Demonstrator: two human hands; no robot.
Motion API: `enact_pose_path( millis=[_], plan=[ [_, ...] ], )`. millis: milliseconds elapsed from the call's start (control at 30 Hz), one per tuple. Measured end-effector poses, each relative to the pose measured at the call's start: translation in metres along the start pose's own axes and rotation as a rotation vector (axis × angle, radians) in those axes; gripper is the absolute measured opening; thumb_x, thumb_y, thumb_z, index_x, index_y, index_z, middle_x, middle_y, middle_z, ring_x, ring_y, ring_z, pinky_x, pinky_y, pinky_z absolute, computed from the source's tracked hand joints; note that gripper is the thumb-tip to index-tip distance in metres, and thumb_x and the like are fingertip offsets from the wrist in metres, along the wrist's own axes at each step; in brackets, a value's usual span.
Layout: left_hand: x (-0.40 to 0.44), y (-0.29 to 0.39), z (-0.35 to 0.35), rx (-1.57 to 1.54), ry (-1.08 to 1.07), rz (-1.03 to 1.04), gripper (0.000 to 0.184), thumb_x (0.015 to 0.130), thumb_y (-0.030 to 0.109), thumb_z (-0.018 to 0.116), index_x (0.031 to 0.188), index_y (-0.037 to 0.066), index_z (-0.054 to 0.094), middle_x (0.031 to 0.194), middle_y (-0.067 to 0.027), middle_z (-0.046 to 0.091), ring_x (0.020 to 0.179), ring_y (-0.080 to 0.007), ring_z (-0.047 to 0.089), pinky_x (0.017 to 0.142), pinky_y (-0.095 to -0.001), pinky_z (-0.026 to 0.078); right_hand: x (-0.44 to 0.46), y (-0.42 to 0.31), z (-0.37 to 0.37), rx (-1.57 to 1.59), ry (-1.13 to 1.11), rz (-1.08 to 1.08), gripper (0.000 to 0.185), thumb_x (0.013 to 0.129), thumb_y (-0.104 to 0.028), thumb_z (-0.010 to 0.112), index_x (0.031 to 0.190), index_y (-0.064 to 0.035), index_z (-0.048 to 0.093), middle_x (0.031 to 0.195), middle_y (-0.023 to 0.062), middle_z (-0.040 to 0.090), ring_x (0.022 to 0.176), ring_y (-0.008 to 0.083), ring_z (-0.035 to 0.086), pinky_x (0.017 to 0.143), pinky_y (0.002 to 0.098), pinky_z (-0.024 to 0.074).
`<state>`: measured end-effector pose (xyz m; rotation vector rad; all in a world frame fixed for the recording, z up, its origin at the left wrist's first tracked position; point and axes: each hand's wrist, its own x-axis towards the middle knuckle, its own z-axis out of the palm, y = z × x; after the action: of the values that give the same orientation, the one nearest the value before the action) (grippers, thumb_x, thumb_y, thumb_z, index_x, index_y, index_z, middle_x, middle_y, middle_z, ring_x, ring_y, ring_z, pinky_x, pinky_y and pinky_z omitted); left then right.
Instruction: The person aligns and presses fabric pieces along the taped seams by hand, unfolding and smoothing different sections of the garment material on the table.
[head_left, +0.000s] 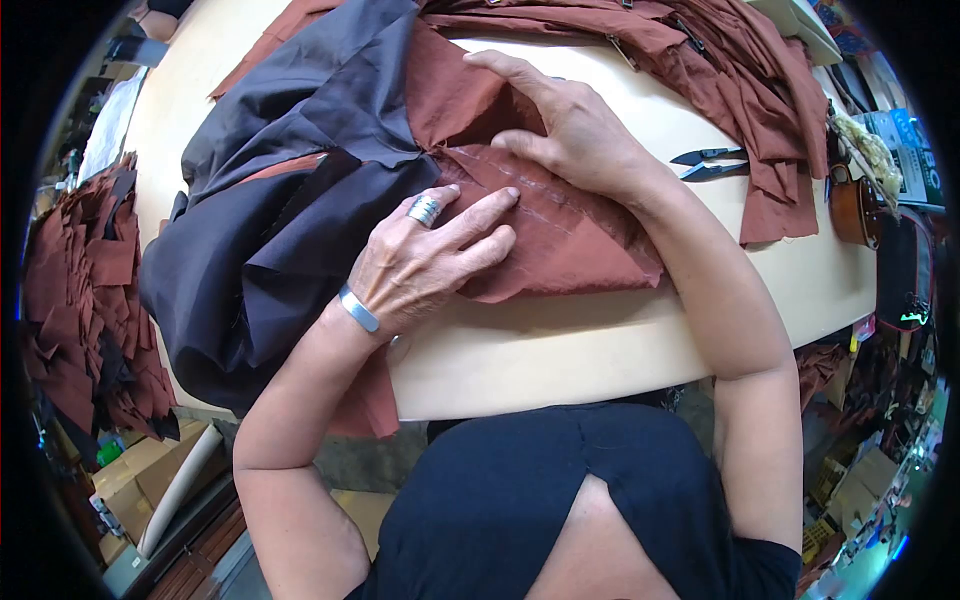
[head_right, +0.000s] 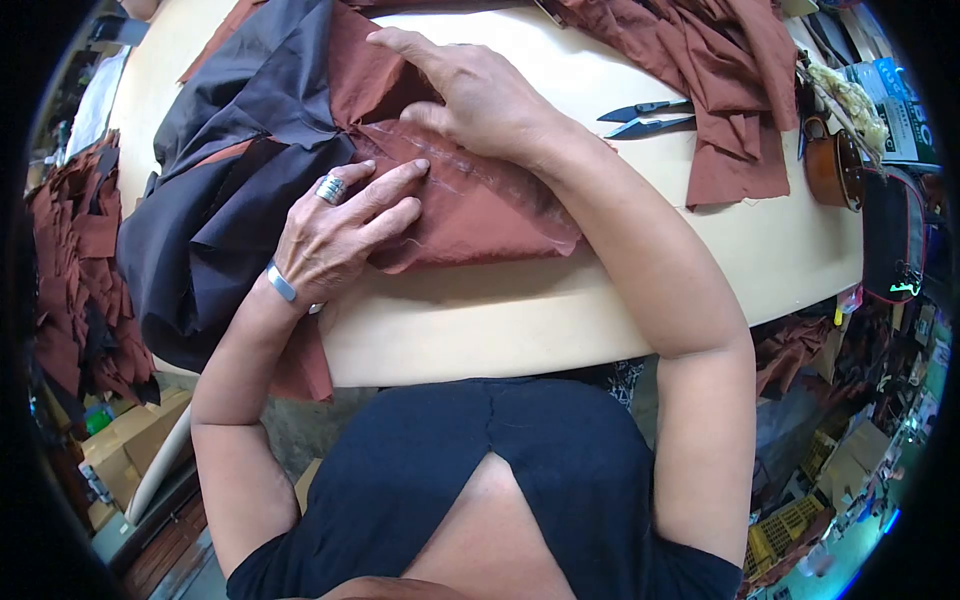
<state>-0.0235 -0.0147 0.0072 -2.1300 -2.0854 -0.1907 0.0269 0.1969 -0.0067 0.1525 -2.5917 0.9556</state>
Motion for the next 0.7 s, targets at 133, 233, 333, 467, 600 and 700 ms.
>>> enact_pose_path(
  millis=[133,233,333,467,600,700],
  plan=[
    [-0.001,0.004,0.005,-0.087,0.108,-0.123,0.017,0.078,0.011,0.051,0.094,0.008,0.056,0.121,-0.0073,0.057,0.099,-0.0251,0.059,0.082,-0.033,0.05,-0.004,0.003,-0.002,-0.086,0.008,-0.09,0.09,0.064,-0.027,0.077,0.139,-0.0169,0.03,0.109,0.0183,0.058,0.097,0.0367,0.057,0.087,0.0436,0.0444],
    [-0.002,0.004,0.005,-0.028,0.057,-0.116,0.021,0.078,0.015,0.051,0.098,0.01,0.056,0.124,-0.0072,0.054,0.097,-0.0242,0.058,0.082,-0.0331,0.05,-0.008,0.006,-0.004,-0.124,-0.051,-0.089,0.098,0.062,-0.03,0.078,0.143,-0.0192,0.024,0.116,0.0162,0.055,0.104,0.0351,0.054,0.091,0.0434,0.0415],
    [0.0,0.005,0.002,0.016,0.041,-0.086,0.022,0.078,0.015,0.051,0.099,0.01,0.056,0.126,-0.0071,0.053,0.099,-0.024,0.057,0.083,-0.0331,0.049,-0.011,0.0,-0.012,-0.202,-0.151,-0.05,0.1,0.062,-0.031,0.078,0.144,-0.0203,0.022,0.12,0.0146,0.053,0.107,0.0335,0.052,0.092,0.0438,0.039],
    [0.003,0.006,-0.001,0.066,0.041,-0.069,0.016,0.078,0.011,0.051,0.093,0.009,0.057,0.123,-0.005,0.056,0.099,-0.0214,0.058,0.082,-0.0306,0.05,-0.027,-0.009,-0.032,-0.268,-0.276,-0.01,0.099,0.062,-0.03,0.077,0.144,-0.0209,0.022,0.124,0.0123,0.05,0.113,0.0302,0.049,0.095,0.0435,0.0351],
    [0.002,0.007,-0.003,0.004,0.041,-0.08,0.019,0.076,0.007,0.052,0.095,0.008,0.058,0.121,-0.0064,0.057,0.099,-0.0236,0.058,0.082,-0.0317,0.05,-0.049,-0.018,-0.052,-0.36,-0.341,-0.005,0.094,0.064,-0.02,0.073,0.143,-0.0198,0.024,0.128,0.0096,0.047,0.116,0.0271,0.046,0.095,0.0439,0.0347],
    [-0.001,0.003,-0.003,-0.143,0.152,-0.142,0.027,0.072,-0.001,0.055,0.098,0.004,0.058,0.117,-0.0105,0.058,0.099,-0.0278,0.059,0.083,-0.0349,0.05,-0.045,-0.019,-0.057,-0.445,-0.362,-0.063,0.089,0.064,-0.018,0.072,0.141,-0.0165,0.027,0.118,0.0125,0.054,0.11,0.0296,0.051,0.089,0.0435,0.0395]
  ],
)
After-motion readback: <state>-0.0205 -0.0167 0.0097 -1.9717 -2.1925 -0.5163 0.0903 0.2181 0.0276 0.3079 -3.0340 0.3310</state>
